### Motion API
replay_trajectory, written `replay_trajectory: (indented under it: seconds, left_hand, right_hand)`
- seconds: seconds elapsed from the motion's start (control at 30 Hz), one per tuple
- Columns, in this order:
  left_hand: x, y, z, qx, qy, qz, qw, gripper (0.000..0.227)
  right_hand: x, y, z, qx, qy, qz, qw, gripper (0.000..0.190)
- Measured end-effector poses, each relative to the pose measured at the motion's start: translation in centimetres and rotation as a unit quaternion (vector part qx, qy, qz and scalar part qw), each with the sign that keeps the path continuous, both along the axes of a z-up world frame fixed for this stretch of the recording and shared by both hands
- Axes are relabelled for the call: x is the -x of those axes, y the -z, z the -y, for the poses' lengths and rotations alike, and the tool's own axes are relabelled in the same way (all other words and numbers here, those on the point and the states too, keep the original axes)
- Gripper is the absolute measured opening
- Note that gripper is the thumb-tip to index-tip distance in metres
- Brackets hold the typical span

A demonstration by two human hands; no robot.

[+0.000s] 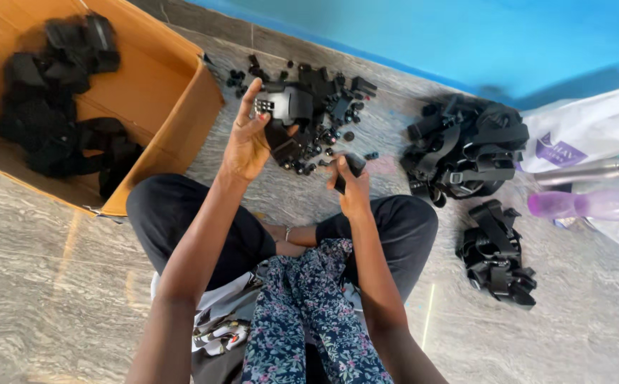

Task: The person sits on the floor and assembles small black plastic camera mounts by hand. They pick up a mount base, insert a screw or pin, attach a bracket, and place the completed unit into a cardboard box. The process is repeated with multiple units.

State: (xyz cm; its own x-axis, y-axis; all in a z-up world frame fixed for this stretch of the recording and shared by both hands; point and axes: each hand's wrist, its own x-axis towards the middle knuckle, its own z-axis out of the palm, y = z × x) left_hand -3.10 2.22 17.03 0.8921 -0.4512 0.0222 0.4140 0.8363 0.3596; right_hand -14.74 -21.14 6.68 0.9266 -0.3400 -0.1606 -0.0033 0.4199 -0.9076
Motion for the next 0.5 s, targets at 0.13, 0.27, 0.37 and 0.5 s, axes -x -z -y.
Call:
replay_trajectory:
  seconds: [0.13,0.27,0.37,0.5]
  left_hand:
    - [1.5,5.2,0.2,-0.077,-0.005,0.016,0.997,0.070]
    - [2.4,7.2,-0.2,-0.192,-0.016,0.144,0.971,0.066]
    - [2.9,6.8,-0.5,-0.279,0.043,0.175,0.943,0.069]
    - [3.3,5.3,-0.9,-0.343,0.044,0.305,0.887,0.084]
  right_hand:
    - [1.6,-3.4,-1.5,0.050,0.013,-0.008,0.999,0.031]
    - [1.6,-5.7,-5.1,0.127,0.016,-0.020,0.992,0.034]
    - [0.4,-6.7,-7.7,0.211,0.009,0.032,0.977,0.045]
    - [-0.8,-7.1,-7.8,0.481,0.047,0.067,0.873,0.052]
